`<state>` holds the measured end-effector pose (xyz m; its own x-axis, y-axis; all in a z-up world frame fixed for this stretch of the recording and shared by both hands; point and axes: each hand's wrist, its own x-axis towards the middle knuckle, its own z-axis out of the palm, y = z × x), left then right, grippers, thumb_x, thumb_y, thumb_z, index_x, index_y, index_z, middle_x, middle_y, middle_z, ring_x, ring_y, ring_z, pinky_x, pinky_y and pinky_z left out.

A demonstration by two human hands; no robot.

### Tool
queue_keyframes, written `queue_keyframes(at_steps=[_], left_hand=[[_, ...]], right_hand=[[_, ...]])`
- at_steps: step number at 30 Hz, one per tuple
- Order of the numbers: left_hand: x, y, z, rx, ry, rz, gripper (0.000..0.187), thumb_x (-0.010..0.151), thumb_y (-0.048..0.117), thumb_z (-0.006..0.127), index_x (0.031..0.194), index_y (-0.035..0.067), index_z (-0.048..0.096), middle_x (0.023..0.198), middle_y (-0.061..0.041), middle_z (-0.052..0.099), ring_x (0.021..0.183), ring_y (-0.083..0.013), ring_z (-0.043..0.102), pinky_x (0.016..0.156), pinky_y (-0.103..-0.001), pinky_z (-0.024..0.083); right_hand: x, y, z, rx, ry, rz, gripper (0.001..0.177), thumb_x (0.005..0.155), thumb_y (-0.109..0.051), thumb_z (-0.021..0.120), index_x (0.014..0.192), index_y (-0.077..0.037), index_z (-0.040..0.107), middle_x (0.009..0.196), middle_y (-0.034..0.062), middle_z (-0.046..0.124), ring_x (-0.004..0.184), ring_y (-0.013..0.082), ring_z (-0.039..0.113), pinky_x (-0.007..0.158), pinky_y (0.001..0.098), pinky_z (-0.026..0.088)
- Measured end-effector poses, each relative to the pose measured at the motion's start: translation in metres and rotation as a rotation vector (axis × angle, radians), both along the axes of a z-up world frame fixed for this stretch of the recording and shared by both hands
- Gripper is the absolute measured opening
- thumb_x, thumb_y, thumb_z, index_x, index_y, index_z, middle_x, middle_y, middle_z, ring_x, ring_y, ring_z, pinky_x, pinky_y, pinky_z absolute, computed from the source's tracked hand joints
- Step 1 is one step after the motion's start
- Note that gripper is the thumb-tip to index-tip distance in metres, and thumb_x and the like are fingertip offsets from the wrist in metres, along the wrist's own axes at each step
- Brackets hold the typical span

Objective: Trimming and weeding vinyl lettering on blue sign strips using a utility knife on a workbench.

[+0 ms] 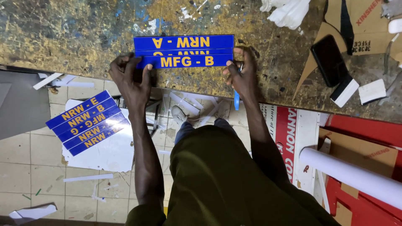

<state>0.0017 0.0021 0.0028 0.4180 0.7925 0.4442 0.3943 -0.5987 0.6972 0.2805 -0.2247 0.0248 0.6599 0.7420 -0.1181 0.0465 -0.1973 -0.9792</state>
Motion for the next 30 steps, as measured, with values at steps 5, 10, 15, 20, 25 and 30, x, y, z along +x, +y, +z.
queue_keyframes(at_steps=[5, 10, 15, 20, 25, 30], left_hand=[[0.014, 0.011, 0.000, 0.133, 0.071, -0.075, 0.027, 0.117, 0.030, 0.080, 0.129, 0.006, 0.081, 0.135, -0.018, 0.058, 0.121, -0.0446, 0.057, 0.101, -0.058, 0.049], [0.023, 0.010, 0.003, 0.159, 0.105, -0.064, 0.028, 0.120, 0.031, 0.072, 0.132, 0.007, 0.080, 0.138, -0.018, 0.058, 0.119, -0.0444, 0.055, 0.098, -0.057, 0.048], [0.027, -0.002, 0.022, -0.020, 0.087, -0.060, 0.047, 0.125, 0.044, 0.058, 0.138, 0.004, 0.079, 0.153, -0.018, 0.049, 0.135, -0.0391, 0.046, 0.106, -0.058, 0.052], [0.028, -0.010, 0.024, 0.040, 0.145, -0.108, 0.044, 0.122, 0.044, 0.064, 0.131, 0.006, 0.083, 0.147, -0.019, 0.055, 0.137, -0.0395, 0.048, 0.106, -0.061, 0.046], [0.020, -0.013, 0.019, 0.005, 0.223, -0.154, 0.042, 0.121, 0.044, 0.069, 0.143, 0.010, 0.078, 0.154, -0.019, 0.054, 0.147, -0.0408, 0.046, 0.111, -0.065, 0.043], [0.011, -0.008, 0.011, 0.019, 0.255, -0.217, 0.048, 0.117, 0.051, 0.074, 0.144, 0.012, 0.072, 0.156, -0.020, 0.053, 0.151, -0.0429, 0.046, 0.113, -0.065, 0.041]], right_hand=[[0.000, 0.000, 0.009, 0.012, -0.035, 0.054, 0.049, 0.124, -0.009, 0.058, 0.169, 0.000, 0.042, 0.086, 0.0192, 0.079, 0.054, 0.0196, 0.071, 0.043, 0.0253, 0.055], [0.004, 0.001, -0.001, 0.016, -0.016, 0.041, 0.053, 0.124, -0.010, 0.061, 0.173, -0.001, 0.041, 0.085, 0.0192, 0.079, 0.053, 0.0180, 0.070, 0.043, 0.0245, 0.056], [0.001, 0.004, -0.003, -0.144, 0.070, -0.070, 0.061, 0.117, -0.008, 0.067, 0.173, -0.020, 0.047, 0.092, 0.0127, 0.079, 0.074, 0.0160, 0.077, 0.052, 0.0303, 0.062], [0.000, 0.005, -0.001, -0.186, 0.025, -0.082, 0.059, 0.116, -0.007, 0.066, 0.171, -0.014, 0.044, 0.111, 0.0157, 0.081, 0.077, 0.0152, 0.079, 0.050, 0.0282, 0.062], [-0.004, 0.004, 0.002, -0.197, 0.007, -0.101, 0.048, 0.117, -0.008, 0.066, 0.162, -0.009, 0.049, 0.094, 0.0136, 0.080, 0.066, 0.0154, 0.073, 0.050, 0.0289, 0.061], [-0.005, 0.004, 0.000, -0.184, 0.042, -0.103, 0.040, 0.117, -0.013, 0.065, 0.155, -0.009, 0.055, 0.089, 0.0109, 0.079, 0.054, 0.0147, 0.063, 0.053, 0.0322, 0.061]])
